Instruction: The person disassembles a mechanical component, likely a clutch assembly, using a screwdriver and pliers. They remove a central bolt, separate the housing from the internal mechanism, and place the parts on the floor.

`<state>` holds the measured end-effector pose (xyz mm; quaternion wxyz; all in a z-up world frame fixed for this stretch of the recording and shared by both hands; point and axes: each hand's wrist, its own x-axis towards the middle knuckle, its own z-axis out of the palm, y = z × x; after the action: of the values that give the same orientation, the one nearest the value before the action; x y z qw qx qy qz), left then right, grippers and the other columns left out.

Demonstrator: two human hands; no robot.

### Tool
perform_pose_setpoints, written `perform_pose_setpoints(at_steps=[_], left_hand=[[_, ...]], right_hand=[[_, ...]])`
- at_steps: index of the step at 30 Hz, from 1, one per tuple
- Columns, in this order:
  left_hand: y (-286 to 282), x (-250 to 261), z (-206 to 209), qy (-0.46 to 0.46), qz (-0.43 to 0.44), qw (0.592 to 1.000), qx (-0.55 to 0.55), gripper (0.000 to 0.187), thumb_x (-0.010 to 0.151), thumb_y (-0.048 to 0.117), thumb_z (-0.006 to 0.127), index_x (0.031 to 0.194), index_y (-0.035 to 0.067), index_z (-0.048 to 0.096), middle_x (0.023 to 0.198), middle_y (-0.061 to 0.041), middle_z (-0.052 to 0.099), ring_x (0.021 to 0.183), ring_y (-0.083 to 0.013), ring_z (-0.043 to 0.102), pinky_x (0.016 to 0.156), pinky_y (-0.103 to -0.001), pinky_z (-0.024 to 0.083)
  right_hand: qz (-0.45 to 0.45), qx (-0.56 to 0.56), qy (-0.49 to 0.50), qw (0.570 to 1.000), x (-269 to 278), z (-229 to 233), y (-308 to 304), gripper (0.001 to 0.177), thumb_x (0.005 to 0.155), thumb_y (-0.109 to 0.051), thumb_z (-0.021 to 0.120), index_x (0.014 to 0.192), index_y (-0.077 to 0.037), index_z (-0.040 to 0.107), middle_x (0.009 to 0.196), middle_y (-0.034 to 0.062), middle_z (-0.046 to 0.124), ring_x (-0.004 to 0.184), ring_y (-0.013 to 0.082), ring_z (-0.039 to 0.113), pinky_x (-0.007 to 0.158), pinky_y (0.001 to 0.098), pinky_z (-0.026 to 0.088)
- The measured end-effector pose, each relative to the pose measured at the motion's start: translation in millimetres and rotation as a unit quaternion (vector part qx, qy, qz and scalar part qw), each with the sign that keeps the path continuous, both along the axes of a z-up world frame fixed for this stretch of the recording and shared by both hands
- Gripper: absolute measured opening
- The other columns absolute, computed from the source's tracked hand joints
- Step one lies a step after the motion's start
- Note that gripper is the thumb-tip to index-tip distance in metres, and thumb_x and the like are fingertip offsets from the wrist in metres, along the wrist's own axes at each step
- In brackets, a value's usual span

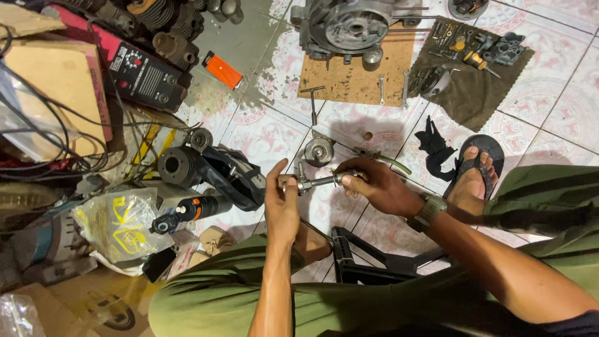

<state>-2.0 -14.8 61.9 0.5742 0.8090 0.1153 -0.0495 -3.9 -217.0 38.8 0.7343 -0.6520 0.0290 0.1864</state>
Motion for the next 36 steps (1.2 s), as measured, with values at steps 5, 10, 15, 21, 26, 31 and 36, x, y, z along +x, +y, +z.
perform_pose_setpoints(at_steps=[5,10,15,21,26,31,36], left_hand=[[2,-5,6,0.122,0.006,0.984,0.131,0.049,0.099,0.046,0.027,0.09,0.011,0.059,0.074,-0.015,0.067,0.076,-0.0382,0.062,0.07,-0.046,0.047],[12,-19,37,0.006,-0.059,0.995,-0.078,0.017,0.092,0.006,0.049,0.106,0.004,0.059,0.071,-0.007,0.056,0.065,-0.0155,0.052,0.064,-0.028,0.048],[16,-44,38,-0.09,0.025,0.994,-0.051,0.024,0.098,0.021,0.039,0.112,0.003,0.047,0.09,-0.01,0.051,0.083,-0.0168,0.044,0.077,-0.031,0.041],[3,-60,65,-0.129,0.101,0.984,-0.07,0.032,0.094,0.014,0.05,0.123,0.0,0.045,0.087,-0.007,0.052,0.079,-0.0117,0.044,0.073,-0.026,0.041],[-6,-69,72,-0.109,0.154,0.976,-0.106,0.03,0.094,0.017,0.054,0.119,0.0,0.051,0.086,-0.006,0.054,0.078,-0.0107,0.048,0.074,-0.024,0.043],[-15,-70,67,-0.078,0.203,0.967,-0.136,0.025,0.094,0.02,0.054,0.112,0.003,0.056,0.086,-0.006,0.054,0.076,-0.0113,0.05,0.072,-0.024,0.044],[-18,-62,57,-0.076,0.22,0.959,-0.165,0.022,0.094,0.02,0.054,0.108,0.003,0.058,0.082,-0.006,0.053,0.073,-0.0109,0.051,0.069,-0.022,0.045]], right_hand=[[0.027,-0.021,0.003,0.999,7,20,3,0.034,0.087,-0.018,0.06,0.115,0.001,0.061,0.066,0.0146,0.064,0.062,0.0196,0.063,0.064,0.0335,0.054],[0.104,-0.12,0.007,0.987,14,59,-3,0.03,0.088,-0.023,0.057,0.11,-0.005,0.065,0.064,0.0122,0.067,0.06,0.0185,0.063,0.064,0.0343,0.051],[0.167,-0.129,-0.024,0.977,19,109,6,0.028,0.087,-0.021,0.057,0.107,-0.003,0.065,0.062,0.0119,0.066,0.059,0.0198,0.062,0.063,0.0339,0.052],[0.196,-0.101,-0.055,0.974,11,119,5,0.023,0.086,-0.021,0.058,0.098,-0.004,0.067,0.057,0.0106,0.065,0.055,0.0188,0.062,0.059,0.0315,0.051],[0.183,-0.06,-0.065,0.979,6,107,3,0.026,0.088,-0.026,0.057,0.098,-0.004,0.067,0.057,0.0114,0.067,0.055,0.018,0.064,0.058,0.0305,0.052],[0.186,-0.014,-0.039,0.982,8,90,-2,0.028,0.087,-0.021,0.056,0.102,0.001,0.064,0.063,0.0149,0.066,0.053,0.0195,0.062,0.053,0.0306,0.053],[0.158,0.034,-0.048,0.986,6,71,-3,0.024,0.087,-0.012,0.055,0.104,0.005,0.062,0.07,0.0173,0.066,0.054,0.0197,0.064,0.052,0.0291,0.055]])
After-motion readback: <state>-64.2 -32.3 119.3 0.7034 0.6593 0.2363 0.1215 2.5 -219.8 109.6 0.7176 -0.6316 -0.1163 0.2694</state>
